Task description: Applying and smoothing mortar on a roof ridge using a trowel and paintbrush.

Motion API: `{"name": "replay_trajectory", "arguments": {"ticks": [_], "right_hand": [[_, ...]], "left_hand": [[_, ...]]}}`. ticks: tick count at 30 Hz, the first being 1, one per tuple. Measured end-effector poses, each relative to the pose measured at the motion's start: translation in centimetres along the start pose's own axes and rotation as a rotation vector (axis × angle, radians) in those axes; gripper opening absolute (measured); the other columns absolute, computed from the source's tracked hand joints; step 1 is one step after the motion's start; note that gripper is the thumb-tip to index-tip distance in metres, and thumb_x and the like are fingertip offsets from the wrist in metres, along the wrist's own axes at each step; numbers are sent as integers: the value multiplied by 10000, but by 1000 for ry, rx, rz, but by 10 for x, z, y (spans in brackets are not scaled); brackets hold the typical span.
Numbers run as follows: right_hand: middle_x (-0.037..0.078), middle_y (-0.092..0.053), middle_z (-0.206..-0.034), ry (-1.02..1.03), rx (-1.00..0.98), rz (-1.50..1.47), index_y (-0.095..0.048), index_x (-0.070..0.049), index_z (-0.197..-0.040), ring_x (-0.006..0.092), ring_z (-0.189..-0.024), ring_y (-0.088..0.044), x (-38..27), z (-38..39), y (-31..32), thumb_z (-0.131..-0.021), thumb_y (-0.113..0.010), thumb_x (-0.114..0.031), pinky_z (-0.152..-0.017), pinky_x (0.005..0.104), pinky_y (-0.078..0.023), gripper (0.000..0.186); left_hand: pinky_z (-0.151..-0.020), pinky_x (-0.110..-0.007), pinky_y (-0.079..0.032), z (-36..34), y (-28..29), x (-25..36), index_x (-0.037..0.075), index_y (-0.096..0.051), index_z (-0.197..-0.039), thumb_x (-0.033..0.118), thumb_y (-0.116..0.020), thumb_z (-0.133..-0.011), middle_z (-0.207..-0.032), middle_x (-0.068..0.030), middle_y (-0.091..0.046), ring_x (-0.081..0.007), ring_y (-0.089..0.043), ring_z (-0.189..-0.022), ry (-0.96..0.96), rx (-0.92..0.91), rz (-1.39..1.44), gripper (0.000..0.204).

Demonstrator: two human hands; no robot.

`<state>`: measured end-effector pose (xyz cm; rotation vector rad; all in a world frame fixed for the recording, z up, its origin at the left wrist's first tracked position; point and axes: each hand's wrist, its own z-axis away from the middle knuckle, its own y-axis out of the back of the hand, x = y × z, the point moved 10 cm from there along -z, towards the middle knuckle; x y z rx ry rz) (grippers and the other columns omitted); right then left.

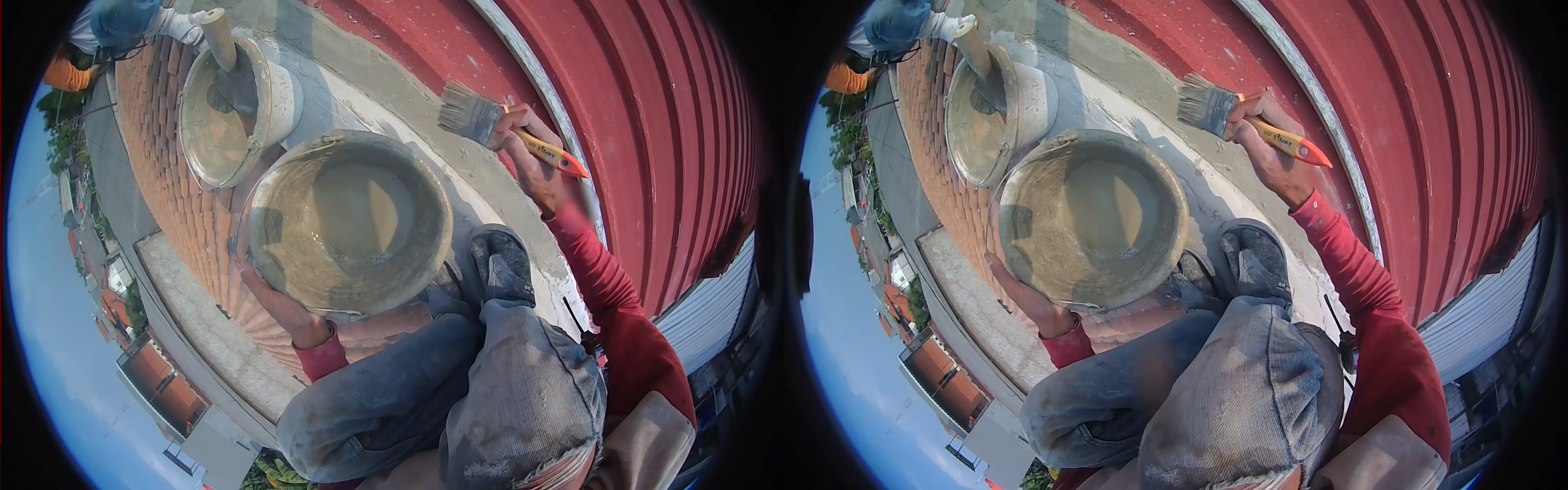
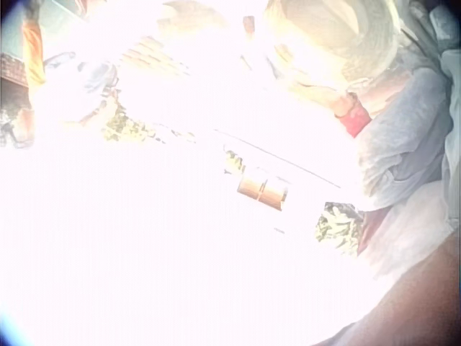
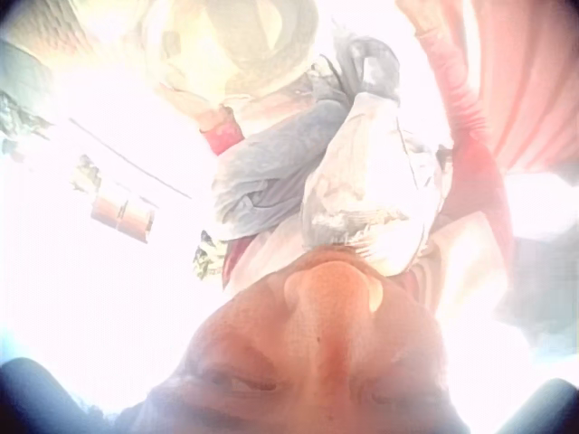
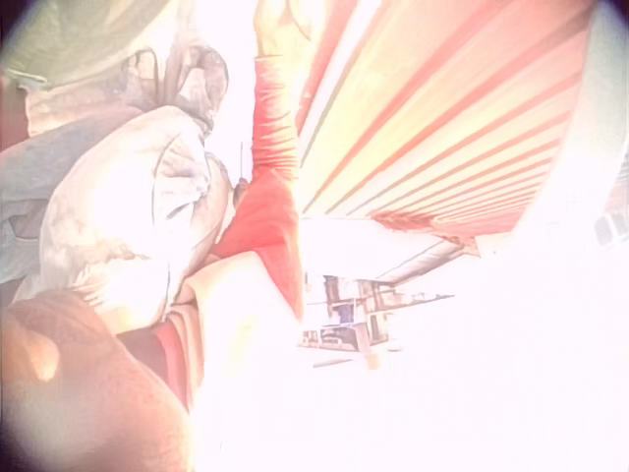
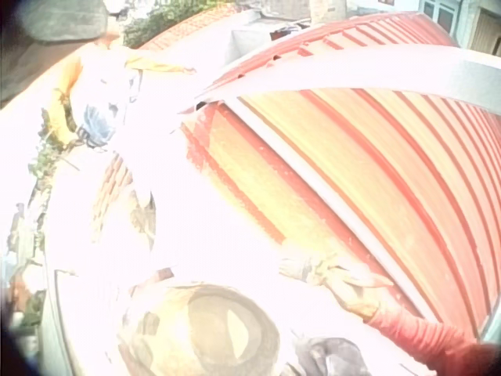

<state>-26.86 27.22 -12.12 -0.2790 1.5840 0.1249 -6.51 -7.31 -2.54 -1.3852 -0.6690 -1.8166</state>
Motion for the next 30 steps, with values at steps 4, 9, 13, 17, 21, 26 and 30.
{"name": "replay_trajectory", "arguments": {"ticks": [4,9,13,17,21,26,30], "right_hand": [[75,-543,-816,302,-464,94,-629,-60,-811,237,-687,-604,-135,-12,-89,-680,-616,2,-617,328,-465,146],[133,-621,-834,239,-784,645,-621,-79,-970,341,-770,-666,-76,28,-182,-773,-644,-84,-652,436,-511,199],[137,-648,-818,14,-700,387,-629,-64,-1032,272,-749,-694,-82,2,-166,-827,-604,-89,-670,386,-549,208],[89,-674,-899,-441,-460,-95,-637,-35,-1050,166,-765,-688,-86,-59,-119,-927,-522,-168,-621,277,-566,214],[103,-681,-958,-367,-362,-86,-639,-47,-1092,174,-803,-701,-53,-167,-147,-953,-504,-217,-639,289,-578,257],[94,-681,-875,-237,-162,-368,-648,-55,-1017,173,-758,-661,69,-336,-191,-877,-729,-198,-674,325,-528,216],[107,-686,-899,-221,-105,-168,-648,-33,-1034,185,-764,-688,96,-309,-230,-907,-646,-217,-646,306,-559,224]], "left_hand": [[-1071,-423,-428,-3,-16,-14,35,-354,-1470,550,-380,-1022,-1452,-165,-435,-286,-491,-1286,147,-125,270,683],[-1055,-428,-441,-5,-27,-11,25,-374,-1457,531,-390,-1028,-1440,-164,-454,-282,-497,-1284,166,-188,283,663],[-1044,-415,-443,-16,-18,-13,-2,-420,-1426,535,-387,-1029,-1415,-167,-487,-275,-508,-1273,216,-124,263,668],[-1050,-386,-426,-25,-3,-16,-16,-421,-1427,555,-382,-1024,-1415,-165,-495,-265,-516,-1259,210,-34,220,700],[-1061,-374,-412,-22,35,-28,-27,-415,-1429,552,-376,-1026,-1418,-160,-495,-259,-517,-1257,263,151,195,707],[-1042,-356,-432,-10,28,-43,-39,-357,-1461,444,-390,-1054,-1386,-181,-510,-241,-511,-1256,156,31,281,633],[-1129,-391,-352,26,43,-14,29,-110,-1566,338,-267,-1090,-1502,-164,-381,-249,-435,-1340,-191,-26,-408,590]]}}
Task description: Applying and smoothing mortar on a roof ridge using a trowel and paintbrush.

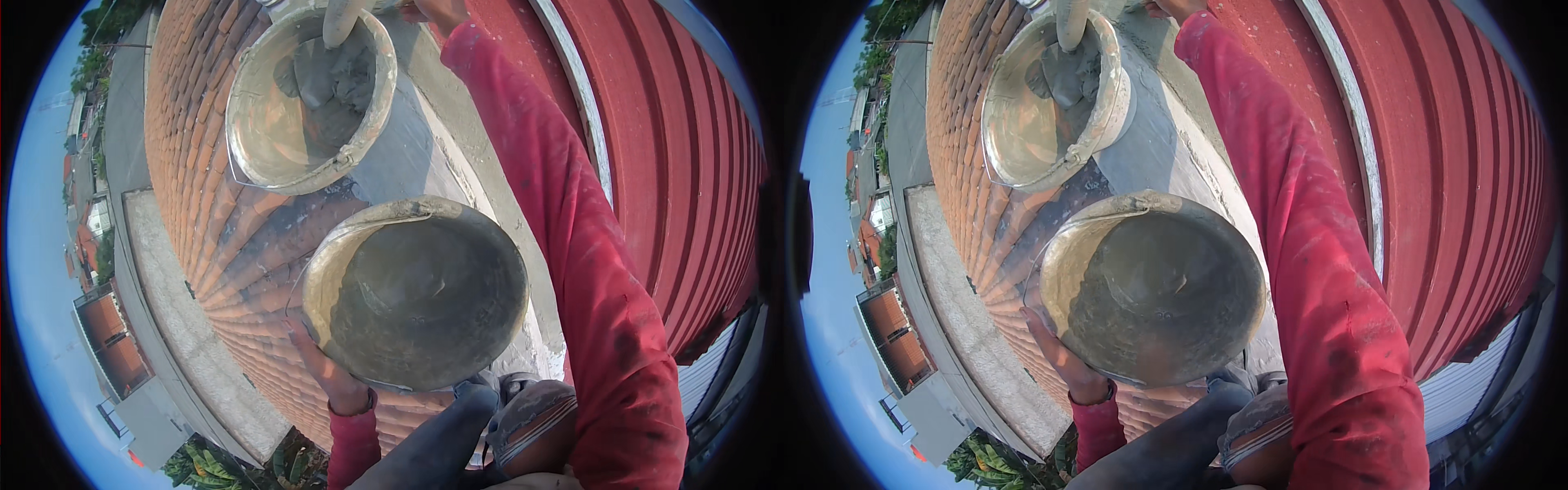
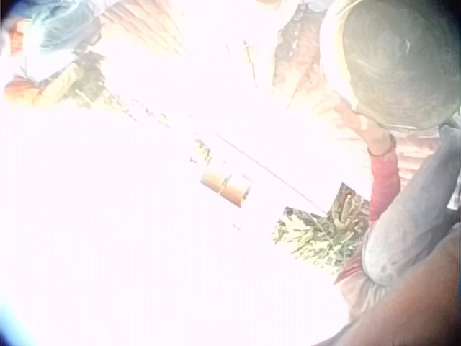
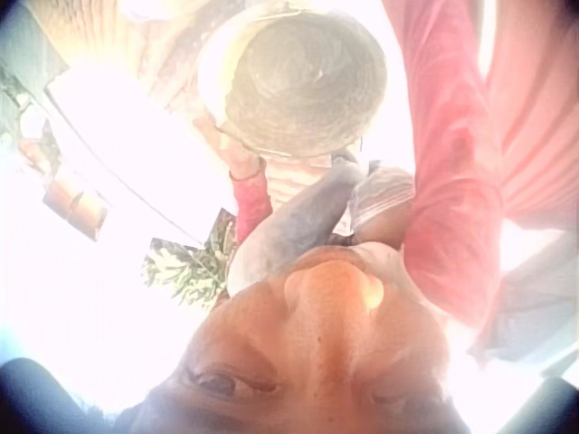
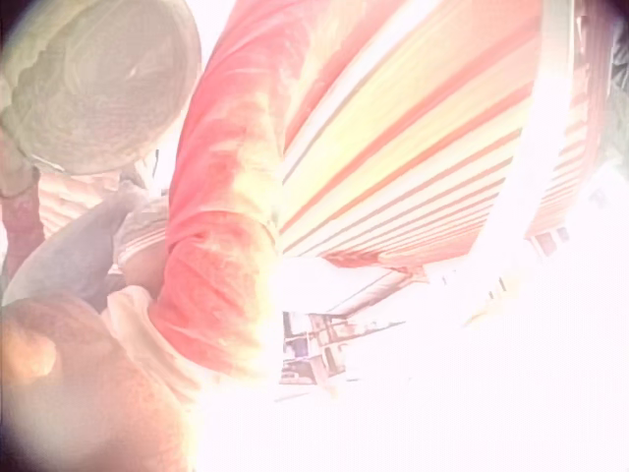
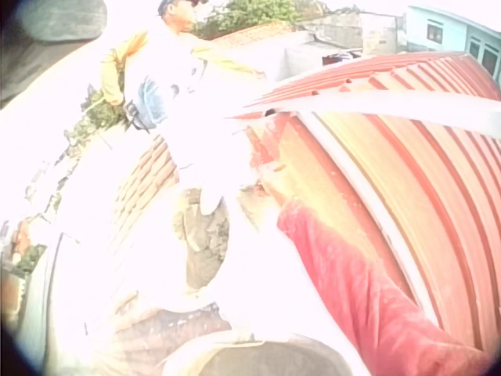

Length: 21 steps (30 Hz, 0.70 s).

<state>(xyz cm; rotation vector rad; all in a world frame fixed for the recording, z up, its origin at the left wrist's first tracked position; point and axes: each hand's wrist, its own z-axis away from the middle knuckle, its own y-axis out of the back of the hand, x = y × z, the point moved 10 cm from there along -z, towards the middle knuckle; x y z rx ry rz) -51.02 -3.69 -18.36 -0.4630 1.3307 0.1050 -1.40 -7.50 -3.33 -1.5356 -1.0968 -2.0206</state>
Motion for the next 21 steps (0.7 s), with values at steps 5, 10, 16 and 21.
{"name": "replay_trajectory", "arguments": {"ticks": [5,10,16,21], "right_hand": [[115,-693,-891,-69,147,387,-626,7,-1031,191,-738,-712,41,93,68,-934,-594,-217,-617,288,-591,247],[65,-681,-878,-229,212,225,-616,-26,-1005,133,-795,-687,102,312,192,-915,-572,-159,-638,279,-573,166],[68,-657,-940,-446,411,207,-593,-36,-1027,146,-812,-663,188,568,325,-955,-548,-171,-620,279,-561,159],[82,-693,-892,-789,638,277,-638,-43,-992,203,-815,-686,271,750,418,-911,-599,-238,-686,332,-561,215]], "left_hand": [[-1072,-429,-408,2,2,-28,-38,-230,-1501,350,-449,-1042,-1490,-178,-360,-255,-467,-1293,257,205,605,639],[-1082,-374,-385,-8,-4,-15,-49,-365,-1435,573,-376,-1010,-1450,-153,-415,-262,-450,-1306,387,372,331,754],[-964,-392,-543,-14,-25,12,64,-290,-1483,457,-566,-973,-1429,-182,-429,-271,-541,-1227,379,284,471,700],[-966,-402,-530,-12,-34,11,21,-403,-1411,509,-530,-979,-1409,-178,-476,-293,-537,-1239,326,36,443,664]]}}
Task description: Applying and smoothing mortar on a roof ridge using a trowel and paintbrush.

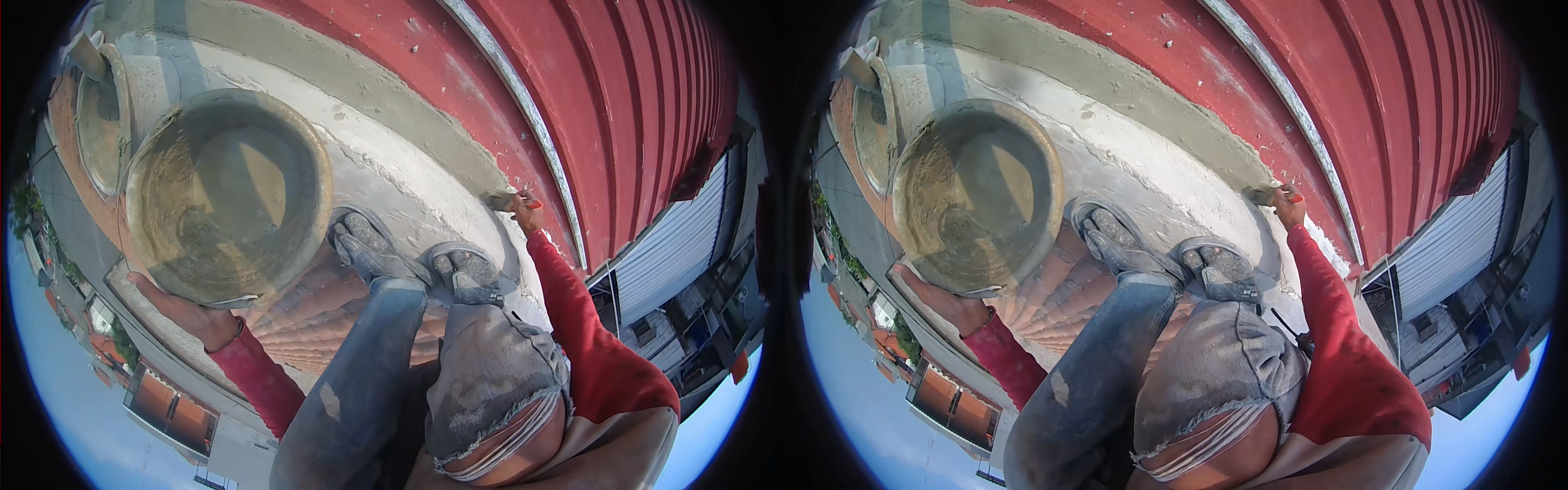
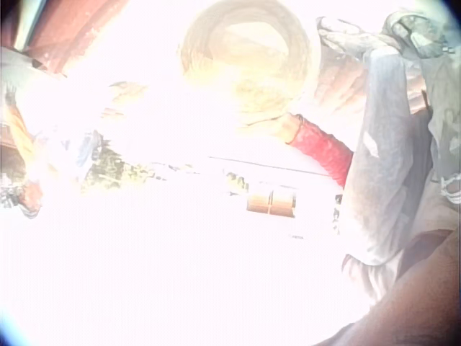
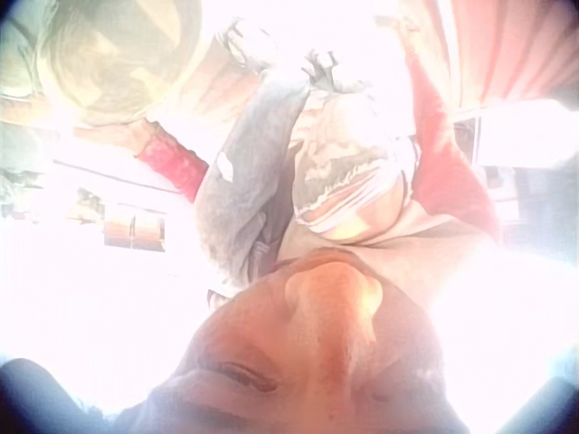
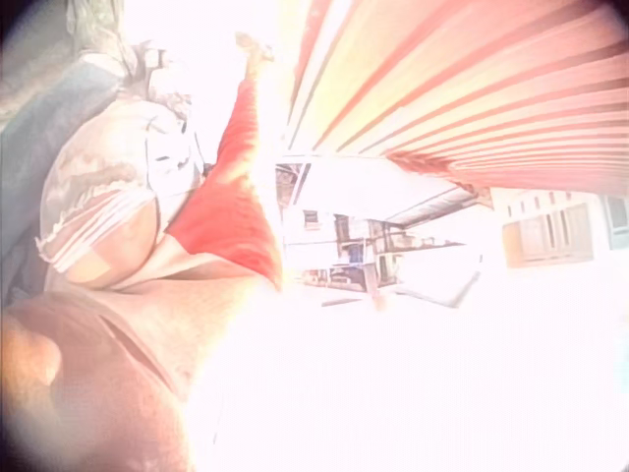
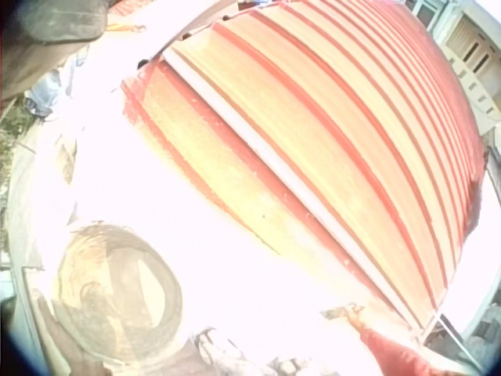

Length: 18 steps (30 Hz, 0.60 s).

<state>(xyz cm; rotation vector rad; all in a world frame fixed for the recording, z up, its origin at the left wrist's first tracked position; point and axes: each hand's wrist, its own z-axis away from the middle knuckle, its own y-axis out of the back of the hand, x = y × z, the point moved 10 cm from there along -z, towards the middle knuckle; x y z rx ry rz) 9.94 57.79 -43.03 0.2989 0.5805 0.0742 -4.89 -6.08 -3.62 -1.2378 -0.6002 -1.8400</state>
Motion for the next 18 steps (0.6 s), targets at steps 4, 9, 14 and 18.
{"name": "replay_trajectory", "arguments": {"ticks": [4,9,14,18], "right_hand": [[195,-707,-861,-27,244,565,-688,-55,-916,360,-825,-684,17,-10,25,-809,-609,-318,-769,452,-521,295],[71,-695,-843,189,-74,-237,-641,-43,-977,205,-774,-674,-133,18,-71,-919,-579,-207,-702,328,-546,184],[42,-699,-825,25,-34,-140,-640,-40,-1004,130,-731,-664,-24,16,-33,-921,-587,-245,-586,299,-547,228],[62,-676,-843,222,89,-64,-614,-47,-1021,128,-731,-652,-59,27,39,-909,-570,-186,-632,263,-533,184]], "left_hand": [[-1025,-399,-477,4,-12,-6,6,-401,-1428,510,-451,-1011,-1425,-169,-470,-284,-515,-1266,10,-55,-57,656],[-1063,-391,-442,25,-29,7,2,-396,-1444,477,-396,-1037,-1438,-159,-468,-281,-507,-1278,-82,-201,-128,625],[-1070,-396,-437,44,-65,8,17,-399,-1446,407,-348,-1063,-1434,-134,-483,-268,-510,-1277,-99,-181,-136,549],[-1058,-381,-444,61,-92,8,7,-400,-1439,363,-365,-1060,-1412,-139,-498,-249,-517,-1266,-166,-392,-126,522]]}}
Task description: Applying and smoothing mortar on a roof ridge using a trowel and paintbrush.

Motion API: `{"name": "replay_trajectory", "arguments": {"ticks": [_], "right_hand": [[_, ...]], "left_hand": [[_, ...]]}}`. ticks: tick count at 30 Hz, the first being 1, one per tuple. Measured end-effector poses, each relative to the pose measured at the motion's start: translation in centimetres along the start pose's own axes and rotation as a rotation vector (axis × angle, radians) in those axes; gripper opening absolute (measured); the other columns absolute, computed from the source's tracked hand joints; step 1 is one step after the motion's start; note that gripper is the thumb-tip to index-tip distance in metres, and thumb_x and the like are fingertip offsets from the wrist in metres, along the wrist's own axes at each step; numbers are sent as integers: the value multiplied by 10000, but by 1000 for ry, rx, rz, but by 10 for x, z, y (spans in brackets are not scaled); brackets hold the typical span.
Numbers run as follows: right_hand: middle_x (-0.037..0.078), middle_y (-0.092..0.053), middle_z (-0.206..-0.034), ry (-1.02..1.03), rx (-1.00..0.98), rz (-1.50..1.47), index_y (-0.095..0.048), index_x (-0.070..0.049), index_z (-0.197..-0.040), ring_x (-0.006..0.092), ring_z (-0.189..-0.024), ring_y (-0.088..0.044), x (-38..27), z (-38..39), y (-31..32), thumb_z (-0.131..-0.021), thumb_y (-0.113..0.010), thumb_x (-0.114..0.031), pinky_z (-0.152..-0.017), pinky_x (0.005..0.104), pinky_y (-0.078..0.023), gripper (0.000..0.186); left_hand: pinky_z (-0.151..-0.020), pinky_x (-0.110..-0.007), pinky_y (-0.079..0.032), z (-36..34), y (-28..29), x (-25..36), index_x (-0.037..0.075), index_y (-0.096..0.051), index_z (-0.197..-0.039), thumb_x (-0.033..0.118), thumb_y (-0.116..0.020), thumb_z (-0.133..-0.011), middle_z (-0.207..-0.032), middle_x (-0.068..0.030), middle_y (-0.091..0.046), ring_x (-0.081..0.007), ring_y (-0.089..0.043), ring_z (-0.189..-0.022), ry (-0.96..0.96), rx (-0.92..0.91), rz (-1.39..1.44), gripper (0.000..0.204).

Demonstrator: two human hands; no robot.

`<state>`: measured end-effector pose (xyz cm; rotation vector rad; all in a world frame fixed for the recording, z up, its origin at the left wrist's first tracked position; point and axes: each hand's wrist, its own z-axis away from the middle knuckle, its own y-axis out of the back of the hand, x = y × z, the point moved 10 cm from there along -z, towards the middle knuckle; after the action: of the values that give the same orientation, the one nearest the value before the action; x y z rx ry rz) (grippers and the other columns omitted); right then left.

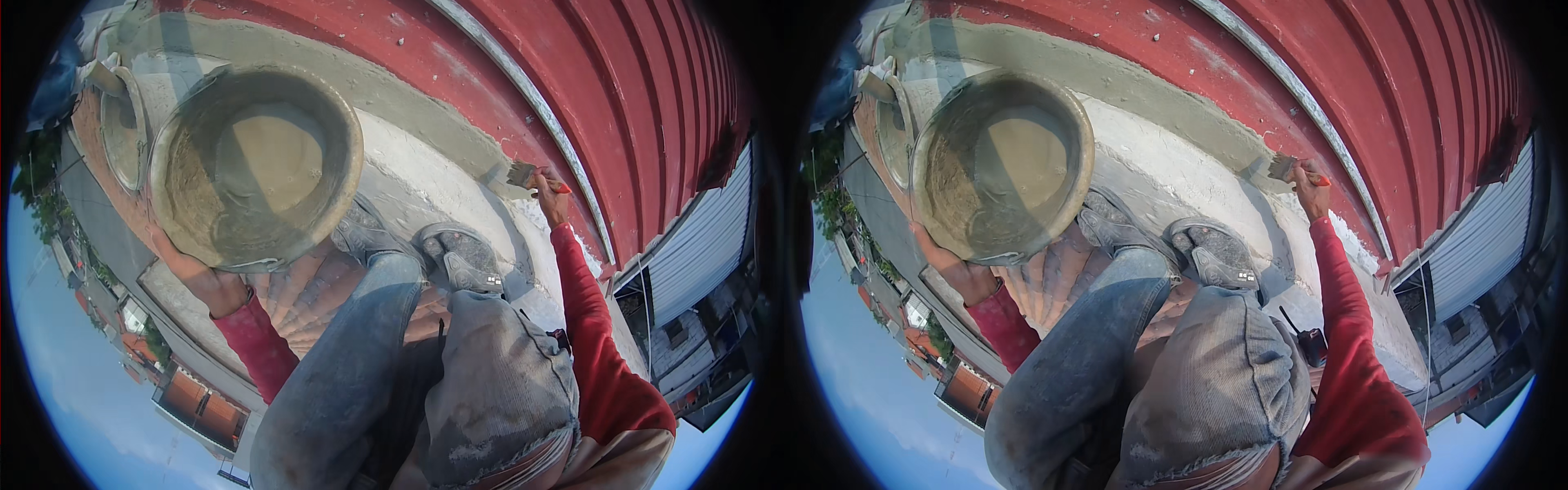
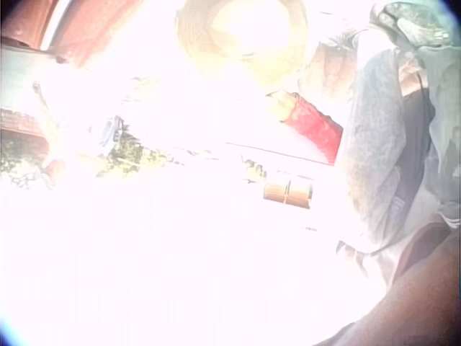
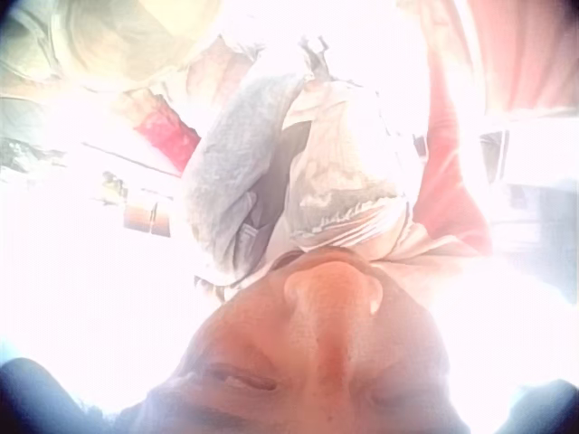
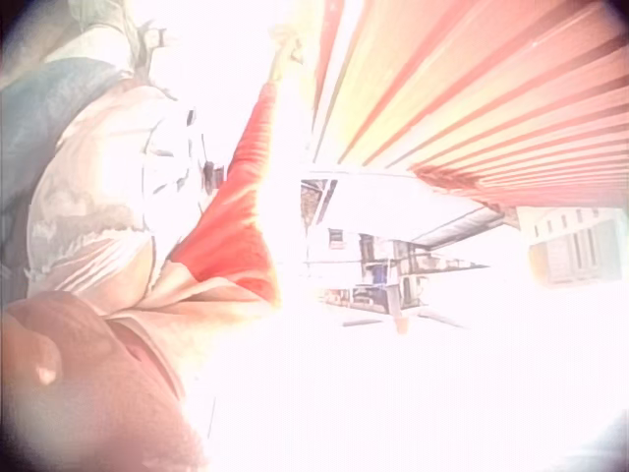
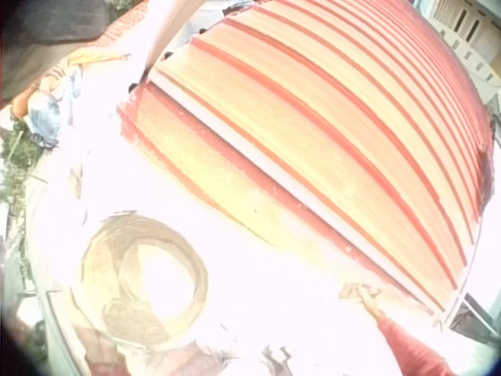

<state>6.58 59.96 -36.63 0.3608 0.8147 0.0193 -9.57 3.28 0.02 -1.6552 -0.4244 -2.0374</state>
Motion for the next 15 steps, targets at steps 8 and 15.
{"name": "replay_trajectory", "arguments": {"ticks": [8,15], "right_hand": [[102,-630,-890,935,-316,-176,-507,-15,-979,185,-724,-648,-418,112,-35,-869,-590,-125,-681,307,-544,176],[61,-663,-717,874,-246,373,-652,-30,-964,174,-680,-676,-422,72,-86,-888,-690,-191,-620,336,-523,182]], "left_hand": [[-1034,-372,-458,-7,-107,-26,-4,-421,-1413,443,-369,-1052,-1399,-136,-505,-238,-543,-1227,102,-160,54,577],[-985,-376,-476,-5,-183,-50,-62,-475,-1359,458,-481,-1022,-1340,-165,-536,-264,-567,-1185,108,-245,46,619]]}}
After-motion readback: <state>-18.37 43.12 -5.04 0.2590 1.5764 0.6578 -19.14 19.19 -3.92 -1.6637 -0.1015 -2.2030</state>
